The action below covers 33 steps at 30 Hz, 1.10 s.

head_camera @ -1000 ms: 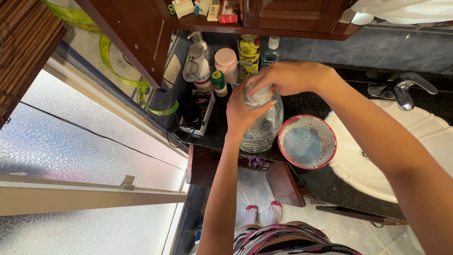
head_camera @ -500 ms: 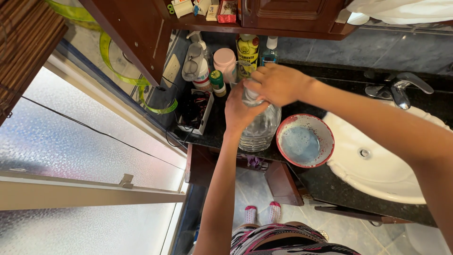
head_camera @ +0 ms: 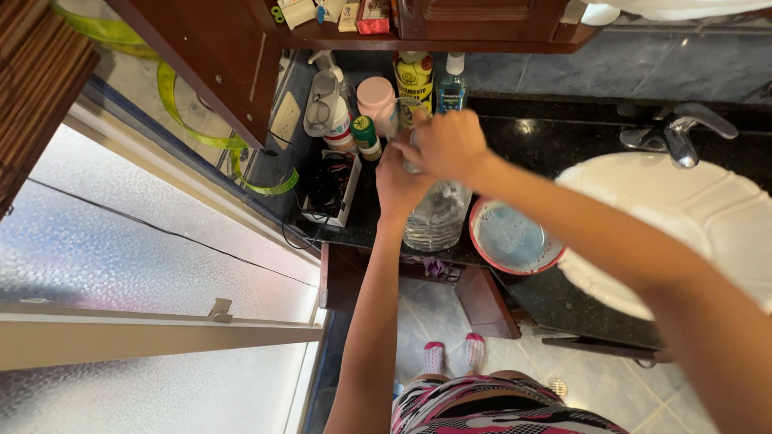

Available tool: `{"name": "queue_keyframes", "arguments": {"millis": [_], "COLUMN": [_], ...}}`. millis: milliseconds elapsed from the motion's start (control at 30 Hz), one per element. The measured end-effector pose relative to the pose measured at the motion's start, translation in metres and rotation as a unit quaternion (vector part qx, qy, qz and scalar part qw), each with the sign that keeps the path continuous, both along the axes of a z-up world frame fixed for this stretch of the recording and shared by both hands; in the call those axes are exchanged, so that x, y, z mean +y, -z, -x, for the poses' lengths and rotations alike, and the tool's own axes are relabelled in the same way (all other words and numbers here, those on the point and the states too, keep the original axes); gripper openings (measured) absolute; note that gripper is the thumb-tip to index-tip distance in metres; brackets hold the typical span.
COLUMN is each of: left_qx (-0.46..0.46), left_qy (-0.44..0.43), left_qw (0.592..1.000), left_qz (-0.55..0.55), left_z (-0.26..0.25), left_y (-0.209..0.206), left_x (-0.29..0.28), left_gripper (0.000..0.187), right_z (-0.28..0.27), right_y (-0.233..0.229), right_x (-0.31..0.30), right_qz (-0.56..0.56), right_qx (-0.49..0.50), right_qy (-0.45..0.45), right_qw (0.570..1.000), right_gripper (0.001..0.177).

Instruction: Cleaning the toilet and organizing various toiletries in bathroom cabinets.

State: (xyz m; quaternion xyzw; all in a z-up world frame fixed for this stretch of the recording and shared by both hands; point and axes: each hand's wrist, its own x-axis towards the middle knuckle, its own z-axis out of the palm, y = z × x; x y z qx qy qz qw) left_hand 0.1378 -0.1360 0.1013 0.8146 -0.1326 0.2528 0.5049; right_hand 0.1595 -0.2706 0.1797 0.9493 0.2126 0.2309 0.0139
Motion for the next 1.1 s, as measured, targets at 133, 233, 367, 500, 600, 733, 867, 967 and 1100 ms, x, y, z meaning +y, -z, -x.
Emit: {"name": "queue_keyframes", "arguments": {"millis": [133, 233, 367, 500, 600, 733, 867, 967, 1100], "left_qx": [-0.01, -0.001, -0.017, -0.062, -0.069, -0.026, -0.008, -0.037, -0.097], "left_qy": [0.008, 0.007, 0.009, -0.026, -0.036, -0.007, 0.013, 0.0, 0.026], "left_qw": [1.0, 1.0, 1.0, 0.996, 0.996, 0.999, 0.998, 0.999, 0.994], "left_qz": [0.004, -0.001, -0.021, -0.054, -0.048, 0.035, 0.066, 0.016, 0.038], "left_z": [0.003, 0.0, 0.002, 0.002, -0.001, -0.002, 0.002, 0.005, 0.002], "left_y": [-0.01, -0.007, 0.0, 0.01, 0.014, 0.01, 0.006, 0.014, 0.018], "left_x": [-0.006, -0.002, -0.002, -0.005, -0.003, -0.002, 0.001, 0.002, 0.011], "left_gripper": [0.076, 0.079, 0.08, 0.077, 0.073, 0.072, 0.072, 0.07, 0.077], "right_z": [-0.024, -0.036, -0.03, -0.019, -0.018, -0.019, -0.014, -0.007, 0.001], "right_y": [-0.029, -0.017, -0.018, -0.021, -0.015, -0.003, -0.002, 0.004, 0.018], "right_x": [-0.034, -0.04, -0.029, -0.02, -0.018, -0.016, -0.014, -0.015, -0.022], "right_qz": [0.066, 0.092, 0.113, 0.141, 0.127, 0.084, 0.056, 0.007, -0.146], "right_qx": [-0.031, -0.052, -0.022, -0.008, -0.019, -0.031, -0.027, 0.001, 0.063], "right_qy": [-0.276, -0.373, -0.325, -0.247, -0.224, -0.199, -0.185, -0.168, -0.144], "right_qw": [0.958, 0.922, 0.939, 0.959, 0.966, 0.976, 0.981, 0.986, 0.977], "right_gripper": [0.054, 0.054, 0.053, 0.051, 0.05, 0.046, 0.046, 0.049, 0.069]}}
